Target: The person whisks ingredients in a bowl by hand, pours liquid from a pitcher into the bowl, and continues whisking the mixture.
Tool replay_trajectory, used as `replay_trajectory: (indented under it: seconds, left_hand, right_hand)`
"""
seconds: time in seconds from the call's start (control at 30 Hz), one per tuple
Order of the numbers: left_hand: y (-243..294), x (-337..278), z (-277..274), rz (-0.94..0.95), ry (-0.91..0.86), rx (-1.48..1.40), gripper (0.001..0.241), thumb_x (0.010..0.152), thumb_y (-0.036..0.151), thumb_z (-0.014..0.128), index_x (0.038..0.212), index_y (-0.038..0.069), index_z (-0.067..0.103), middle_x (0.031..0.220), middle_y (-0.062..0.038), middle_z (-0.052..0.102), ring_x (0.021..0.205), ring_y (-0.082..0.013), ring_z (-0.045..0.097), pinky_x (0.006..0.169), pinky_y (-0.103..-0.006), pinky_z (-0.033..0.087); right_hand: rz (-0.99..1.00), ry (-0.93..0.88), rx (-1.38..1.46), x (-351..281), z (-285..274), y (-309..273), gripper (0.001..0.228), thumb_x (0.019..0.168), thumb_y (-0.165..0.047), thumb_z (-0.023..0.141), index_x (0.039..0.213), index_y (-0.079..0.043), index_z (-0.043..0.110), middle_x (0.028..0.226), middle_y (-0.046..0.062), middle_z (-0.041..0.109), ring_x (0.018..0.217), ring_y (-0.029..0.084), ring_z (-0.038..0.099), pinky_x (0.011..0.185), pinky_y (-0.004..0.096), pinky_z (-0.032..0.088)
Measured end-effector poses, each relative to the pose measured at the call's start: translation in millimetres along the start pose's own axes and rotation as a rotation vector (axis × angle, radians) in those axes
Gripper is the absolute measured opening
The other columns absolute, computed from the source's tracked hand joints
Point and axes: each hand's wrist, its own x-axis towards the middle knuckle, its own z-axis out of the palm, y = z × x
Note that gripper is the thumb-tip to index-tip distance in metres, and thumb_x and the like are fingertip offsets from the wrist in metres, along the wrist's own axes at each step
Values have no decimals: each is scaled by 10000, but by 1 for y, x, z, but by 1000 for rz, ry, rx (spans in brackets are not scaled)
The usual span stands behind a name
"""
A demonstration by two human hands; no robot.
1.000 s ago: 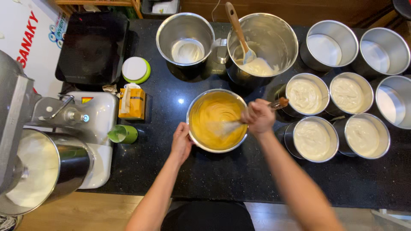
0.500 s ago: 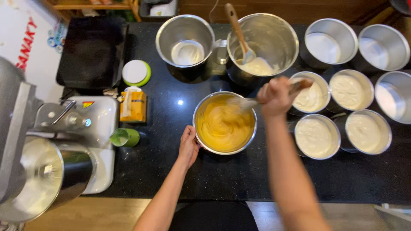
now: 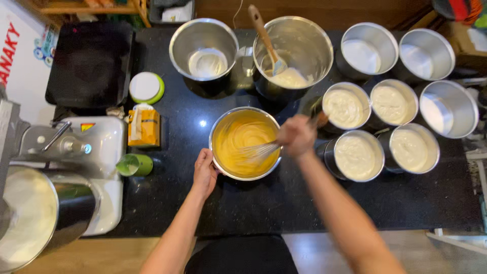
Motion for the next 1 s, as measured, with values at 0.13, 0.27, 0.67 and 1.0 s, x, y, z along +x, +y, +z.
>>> replay_trajectory:
  seconds: [0.13,0.27,0.67,1.0]
  left_hand:
    - [-22,-14,-7,-28,-31,-26,195,1099,303,491,982,149,518,875,13,600,761,-105,577,635,-297,515]
    - [-22,-8,0,7,49,-26,202,1086,305,472,952,158,508,878,10,616,757,-110,595,637,-295,517]
    - [5,1,-28,-65,2,211,228,1080,301,491,912,153,530,806,19,582,695,-97,572,627,-280,523]
    - [-4,2,-31,18,67,97,247,1121,312,502,926,161,519,825,31,547,708,-85,515,599,-259,432]
  right_hand:
    - [-152,42,-89,27,-13,-27,382,915,-88,588,658,-157,314,512,-5,267,385,136,270,381,336,264]
    - [-96,-14,118,-5,-5,20,372,900,-123,580,621,-159,337,462,6,293,346,169,279,366,376,282]
    - [205,-25,45,-1,-12,5,376,880,-75,576,630,-195,321,529,-22,281,401,138,292,370,336,261]
    - [100,-79,131,-3,-14,16,365,927,-90,521,630,-131,315,502,9,278,390,142,272,408,357,258]
